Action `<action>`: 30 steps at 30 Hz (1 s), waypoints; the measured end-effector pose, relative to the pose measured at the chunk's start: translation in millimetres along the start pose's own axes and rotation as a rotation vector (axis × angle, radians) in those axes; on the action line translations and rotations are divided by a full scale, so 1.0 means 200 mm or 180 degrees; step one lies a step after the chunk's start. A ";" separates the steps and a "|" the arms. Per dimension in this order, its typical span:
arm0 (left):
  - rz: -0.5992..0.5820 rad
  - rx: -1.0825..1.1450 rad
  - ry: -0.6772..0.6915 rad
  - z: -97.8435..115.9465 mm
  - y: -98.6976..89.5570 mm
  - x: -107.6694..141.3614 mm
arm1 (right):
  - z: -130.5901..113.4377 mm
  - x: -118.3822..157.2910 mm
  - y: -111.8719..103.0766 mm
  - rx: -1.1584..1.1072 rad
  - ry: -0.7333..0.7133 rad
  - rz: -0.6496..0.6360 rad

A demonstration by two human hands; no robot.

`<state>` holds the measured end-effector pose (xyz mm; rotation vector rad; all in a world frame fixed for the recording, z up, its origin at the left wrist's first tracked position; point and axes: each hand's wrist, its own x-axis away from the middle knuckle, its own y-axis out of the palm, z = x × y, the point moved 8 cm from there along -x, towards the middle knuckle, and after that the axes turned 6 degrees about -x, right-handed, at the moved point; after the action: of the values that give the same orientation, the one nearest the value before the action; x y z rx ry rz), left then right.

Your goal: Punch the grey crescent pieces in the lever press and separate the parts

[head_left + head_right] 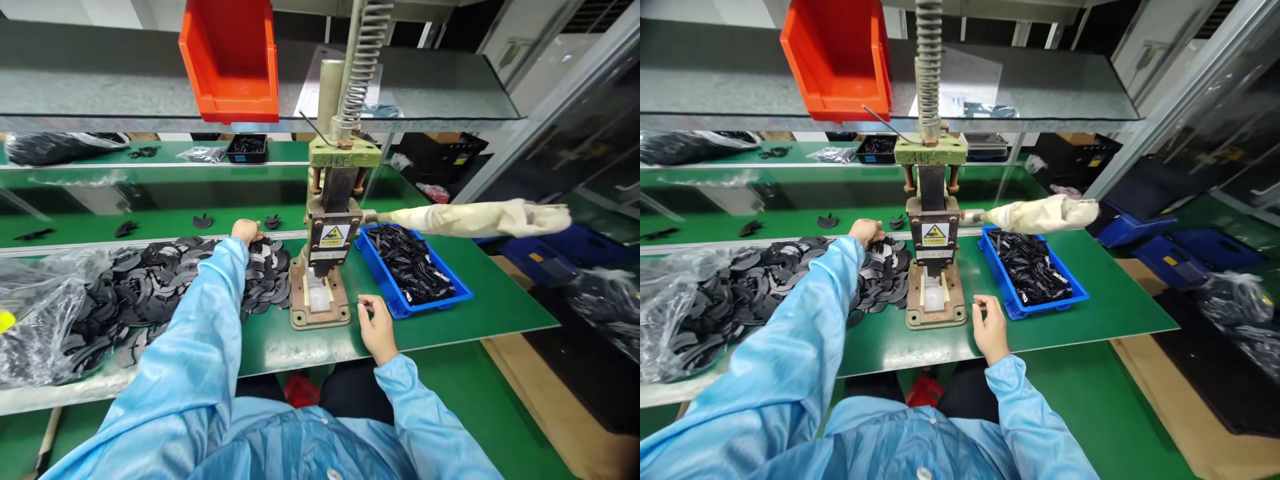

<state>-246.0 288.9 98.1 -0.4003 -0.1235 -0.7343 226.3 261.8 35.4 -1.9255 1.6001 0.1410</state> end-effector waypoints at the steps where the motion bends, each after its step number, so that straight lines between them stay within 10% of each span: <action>1: 0.0047 -0.0042 0.0050 0.00 -0.03 0.01 | 0.00 0.00 0.00 -0.0013 0.0000 -0.0021; 8: -0.0014 -0.0577 0.1321 -0.03 -0.17 0.54 | -0.07 0.00 0.02 -0.0130 -0.0087 -0.0119; 16: -0.1328 -0.1464 0.1904 -0.62 0.03 1.32 | -0.24 0.09 -0.06 -0.0006 -0.0398 -0.0389; 26: -0.1408 -0.1547 0.2246 -0.71 0.10 1.37 | 0.09 -0.40 -0.86 0.1679 0.0541 0.0359; 30: -0.1389 -0.1610 0.2278 -0.72 0.10 1.37 | 0.26 -0.54 -0.99 0.2335 0.0993 0.0044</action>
<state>-33.5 73.0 27.8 -0.5737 0.6816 -1.3057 395.4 393.9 120.2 -1.3939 1.5543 -0.6808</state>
